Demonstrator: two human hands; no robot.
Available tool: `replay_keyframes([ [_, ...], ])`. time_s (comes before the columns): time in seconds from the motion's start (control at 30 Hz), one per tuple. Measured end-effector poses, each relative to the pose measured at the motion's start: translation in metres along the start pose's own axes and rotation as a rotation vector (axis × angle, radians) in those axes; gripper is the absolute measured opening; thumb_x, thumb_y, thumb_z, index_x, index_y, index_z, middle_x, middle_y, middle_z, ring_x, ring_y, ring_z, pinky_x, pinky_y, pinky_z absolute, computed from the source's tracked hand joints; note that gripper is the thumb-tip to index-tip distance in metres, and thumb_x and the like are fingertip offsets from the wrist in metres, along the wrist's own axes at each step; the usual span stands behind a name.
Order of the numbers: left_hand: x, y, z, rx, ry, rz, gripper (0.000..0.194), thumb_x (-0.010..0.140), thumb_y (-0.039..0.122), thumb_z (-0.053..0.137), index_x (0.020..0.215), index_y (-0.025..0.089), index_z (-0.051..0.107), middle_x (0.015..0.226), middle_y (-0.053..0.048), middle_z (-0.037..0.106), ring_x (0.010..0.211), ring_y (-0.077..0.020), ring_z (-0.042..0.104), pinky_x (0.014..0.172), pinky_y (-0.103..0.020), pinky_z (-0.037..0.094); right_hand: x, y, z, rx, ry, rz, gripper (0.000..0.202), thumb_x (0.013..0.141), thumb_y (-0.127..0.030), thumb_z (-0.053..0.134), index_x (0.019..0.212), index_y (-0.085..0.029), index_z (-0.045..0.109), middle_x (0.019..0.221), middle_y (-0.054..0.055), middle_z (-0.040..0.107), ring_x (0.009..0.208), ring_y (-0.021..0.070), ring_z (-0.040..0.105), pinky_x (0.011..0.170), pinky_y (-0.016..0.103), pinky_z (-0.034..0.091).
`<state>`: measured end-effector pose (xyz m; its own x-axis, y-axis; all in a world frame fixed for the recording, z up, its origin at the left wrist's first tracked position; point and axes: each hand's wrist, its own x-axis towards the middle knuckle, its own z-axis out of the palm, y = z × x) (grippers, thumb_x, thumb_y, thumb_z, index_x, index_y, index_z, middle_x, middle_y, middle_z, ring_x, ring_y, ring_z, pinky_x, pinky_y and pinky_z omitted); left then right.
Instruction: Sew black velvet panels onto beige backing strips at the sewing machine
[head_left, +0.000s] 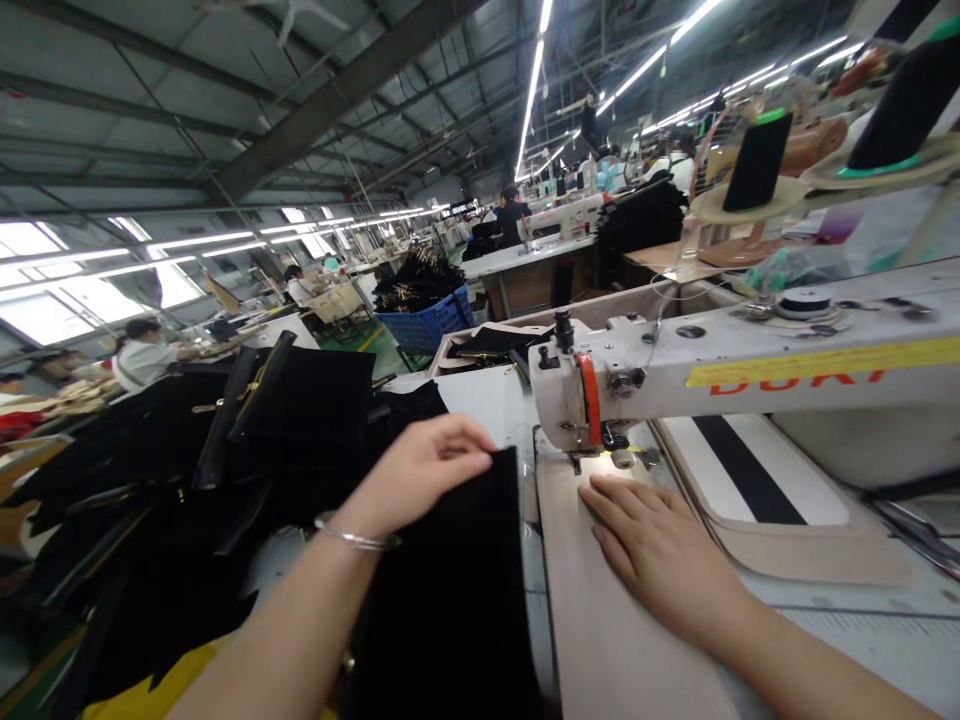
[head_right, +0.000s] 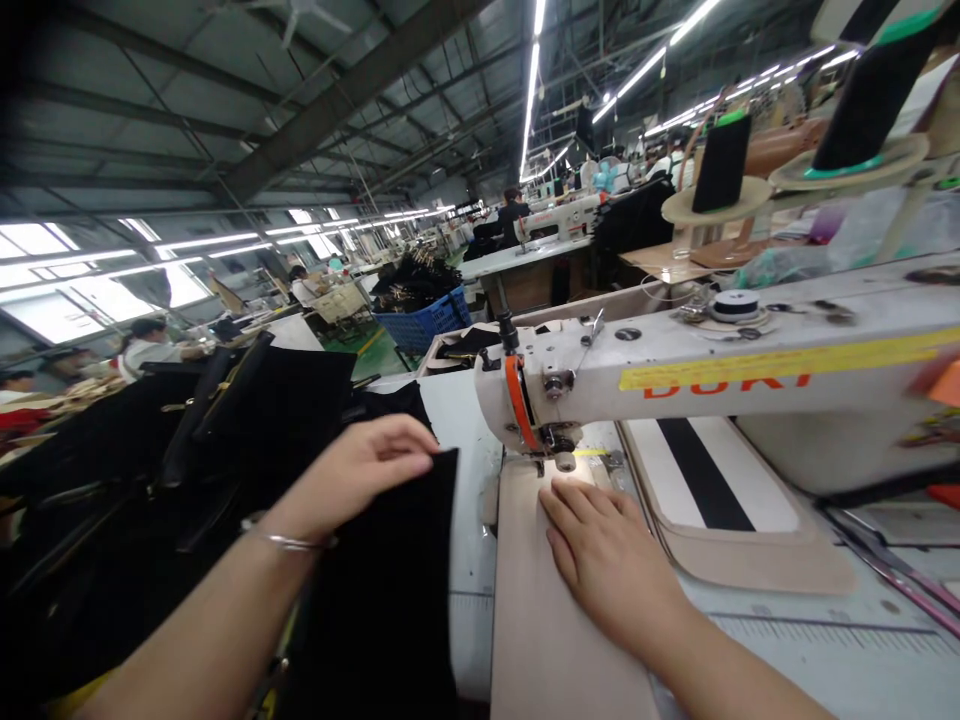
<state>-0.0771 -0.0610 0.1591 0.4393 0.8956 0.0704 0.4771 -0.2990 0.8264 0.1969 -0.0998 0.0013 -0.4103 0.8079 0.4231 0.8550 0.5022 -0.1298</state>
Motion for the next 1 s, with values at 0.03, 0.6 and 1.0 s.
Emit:
replay_keyframes([
  [0.03, 0.013, -0.011, 0.026, 0.004, -0.08, -0.027, 0.012, 0.081, 0.022, 0.065, 0.092, 0.017, 0.068, 0.082, -0.001, 0.068, 0.077, -0.0144, 0.063, 0.073, -0.025, 0.049, 0.0, 0.0, -0.001, -0.005, 0.0, -0.004, 0.043, 0.093, -0.032, 0.044, 0.135, -0.027, 0.049, 0.133, 0.006, 0.057, 0.117, 0.0252, 0.053, 0.09, 0.043, 0.039],
  [0.6, 0.072, -0.078, 0.124, 0.333, 0.052, 0.02, 0.007, 0.078, 0.015, 0.057, 0.08, 0.018, 0.064, 0.078, -0.002, 0.067, 0.073, -0.0175, 0.061, 0.069, -0.027, 0.046, 0.001, 0.0, -0.001, -0.026, -0.034, 0.018, 0.055, 0.093, -0.047, 0.044, 0.143, -0.025, 0.039, 0.138, 0.008, 0.053, 0.118, 0.0267, 0.051, 0.09, 0.045, 0.04],
  [1.0, 0.047, -0.066, 0.119, 0.539, -0.026, 0.273, 0.013, 0.09, 0.017, 0.054, 0.1, 0.017, 0.063, 0.111, -0.008, 0.064, 0.11, -0.0224, 0.057, 0.101, -0.038, 0.044, 0.0, 0.001, -0.004, 0.003, -0.032, 0.006, 0.048, 0.092, -0.048, 0.048, 0.135, -0.028, 0.049, 0.135, 0.006, 0.055, 0.117, 0.0262, 0.052, 0.09, 0.044, 0.04],
])
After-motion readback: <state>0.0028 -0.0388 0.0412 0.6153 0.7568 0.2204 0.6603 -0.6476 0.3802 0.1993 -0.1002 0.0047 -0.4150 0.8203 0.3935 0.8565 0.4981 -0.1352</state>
